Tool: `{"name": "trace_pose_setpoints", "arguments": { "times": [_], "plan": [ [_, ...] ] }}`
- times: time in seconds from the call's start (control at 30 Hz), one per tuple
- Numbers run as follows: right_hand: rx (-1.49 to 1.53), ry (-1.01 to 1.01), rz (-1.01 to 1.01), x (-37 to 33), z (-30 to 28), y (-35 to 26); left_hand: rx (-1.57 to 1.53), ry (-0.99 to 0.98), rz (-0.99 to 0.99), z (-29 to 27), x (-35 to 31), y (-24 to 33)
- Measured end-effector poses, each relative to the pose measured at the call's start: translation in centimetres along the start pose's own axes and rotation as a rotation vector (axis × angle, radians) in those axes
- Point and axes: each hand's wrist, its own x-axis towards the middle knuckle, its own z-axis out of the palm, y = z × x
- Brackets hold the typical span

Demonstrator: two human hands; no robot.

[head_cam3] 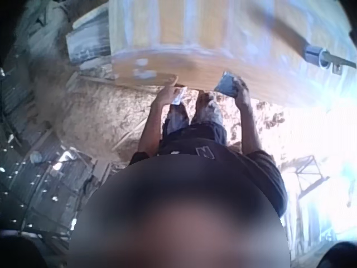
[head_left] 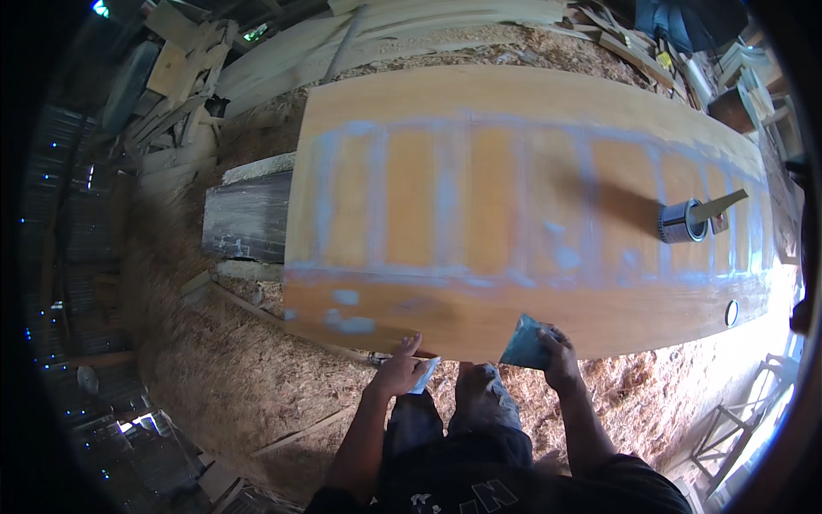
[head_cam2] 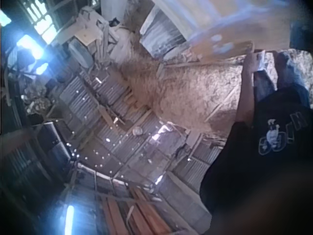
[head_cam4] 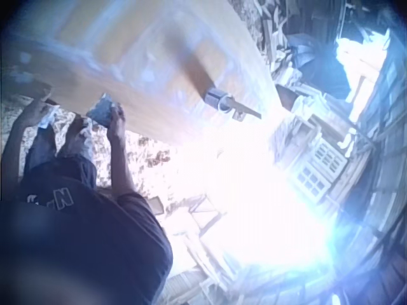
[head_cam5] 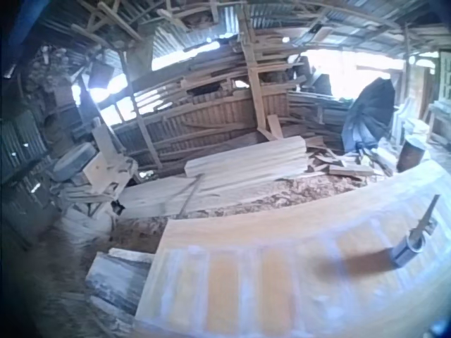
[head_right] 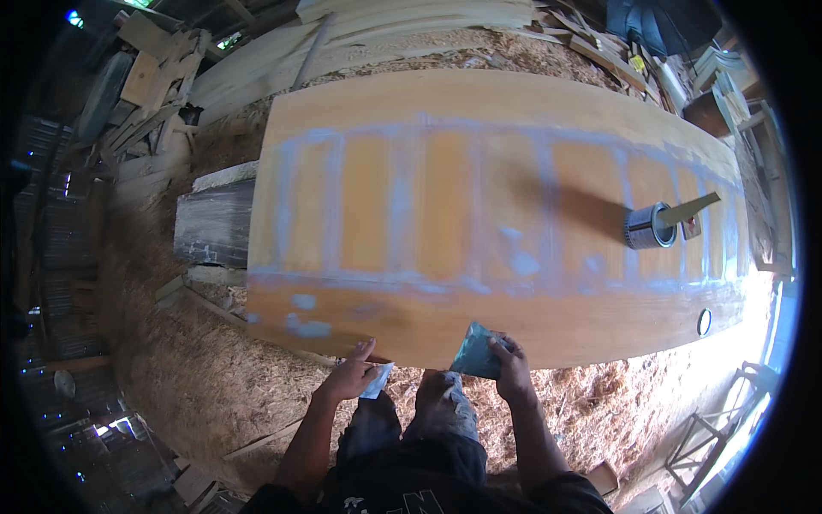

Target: The person applies a white filler to a large wooden board using a putty knife, spreading it in parallel strips across the surface. The person repeatedly scoops filler from a can and smooths it into the wood grain, working across the board in a systematic pattern.

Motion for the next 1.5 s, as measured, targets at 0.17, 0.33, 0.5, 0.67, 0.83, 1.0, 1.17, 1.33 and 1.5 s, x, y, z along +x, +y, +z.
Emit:
{"name": "trace_pose_setpoints", "arguments": {
  "times": [0.17,0.33,0.5,0.67,0.83,1.0,1.17,1.33,1.5],
  "plan": [
    [-0.471,-0.075,0.030,4.0,-2.0,3.3,-0.090,0.091,0.033,0.1,0.4,-1.0],
    [-0.367,-0.113,0.049,5.6,-3.4,4.9,0.055,0.091,-0.059,1.0,0.4,-1.2],
    [-0.414,-0.094,0.007,6.1,-3.6,5.6,0.184,0.090,-0.008,0.4,0.9,-1.5],
    [-0.416,-0.066,-0.016,6.0,-3.4,6.0,0.197,-0.014,-0.104,-0.5,1.0,-0.9],
    [-0.492,-0.042,-0.076,6.1,-3.1,6.0,0.182,-0.035,-0.010,-1.1,0.9,-0.4],
    [-0.411,-0.035,-0.023,6.0,-3.0,6.1,0.236,-0.104,-0.041,-1.4,0.9,-0.4],
    [-0.475,-0.031,-0.050,6.1,-3.1,6.1,0.171,0.015,-0.003,-0.7,0.6,0.0],
    [-0.574,-0.080,-0.212,6.1,-3.2,6.3,0.211,0.031,-0.077,0.0,0.6,0.3],
    [-0.446,0.003,-0.137,6.3,-3.2,7.2,0.270,0.029,-0.070,-1.0,0.4,0.7]
  ]
}}
